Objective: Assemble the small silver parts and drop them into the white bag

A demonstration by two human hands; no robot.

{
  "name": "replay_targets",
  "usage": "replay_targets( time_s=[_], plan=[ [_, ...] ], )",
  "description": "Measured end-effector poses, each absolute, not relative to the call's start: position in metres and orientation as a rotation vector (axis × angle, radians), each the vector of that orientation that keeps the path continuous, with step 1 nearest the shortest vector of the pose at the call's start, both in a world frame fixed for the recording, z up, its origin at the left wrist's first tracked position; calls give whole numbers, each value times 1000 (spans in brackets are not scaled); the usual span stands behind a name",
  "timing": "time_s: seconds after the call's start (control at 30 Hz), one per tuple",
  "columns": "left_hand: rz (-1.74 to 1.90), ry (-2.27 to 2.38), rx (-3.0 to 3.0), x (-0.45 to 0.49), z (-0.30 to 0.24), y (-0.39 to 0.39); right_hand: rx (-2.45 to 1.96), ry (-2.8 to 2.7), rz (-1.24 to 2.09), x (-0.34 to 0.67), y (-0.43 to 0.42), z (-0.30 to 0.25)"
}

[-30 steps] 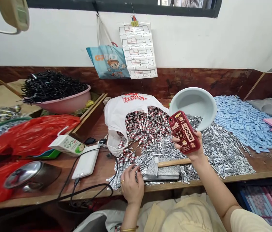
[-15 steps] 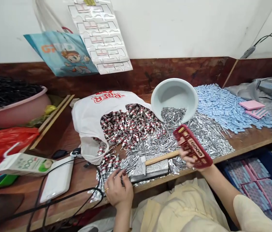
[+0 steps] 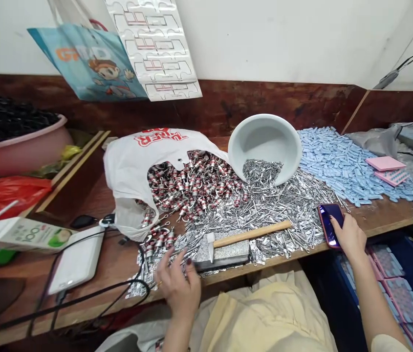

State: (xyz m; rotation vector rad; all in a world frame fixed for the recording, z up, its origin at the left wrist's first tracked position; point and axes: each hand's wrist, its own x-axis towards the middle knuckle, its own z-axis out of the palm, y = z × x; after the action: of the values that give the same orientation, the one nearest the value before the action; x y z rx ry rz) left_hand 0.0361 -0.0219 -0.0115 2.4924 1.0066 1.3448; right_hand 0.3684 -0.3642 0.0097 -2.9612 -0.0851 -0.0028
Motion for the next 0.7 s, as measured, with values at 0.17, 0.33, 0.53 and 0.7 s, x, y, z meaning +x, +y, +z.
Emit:
replay_targets(
  time_s=[0.17,0.33,0.53,0.7],
  plan=[
    [971,248,2799,88,-10,-108,-2973,-263,-339,380,-352,-1],
    [401,-232,2940,139,-23,-152,-2496,-833,-477,380,-316,5],
    [300,-253,2936,164,-24,-133,-2277,-1248,9,401,-240,16],
    [325,-241,2936,170,-23,-133,-2601,-1248,209,412,-197,27]
  ],
)
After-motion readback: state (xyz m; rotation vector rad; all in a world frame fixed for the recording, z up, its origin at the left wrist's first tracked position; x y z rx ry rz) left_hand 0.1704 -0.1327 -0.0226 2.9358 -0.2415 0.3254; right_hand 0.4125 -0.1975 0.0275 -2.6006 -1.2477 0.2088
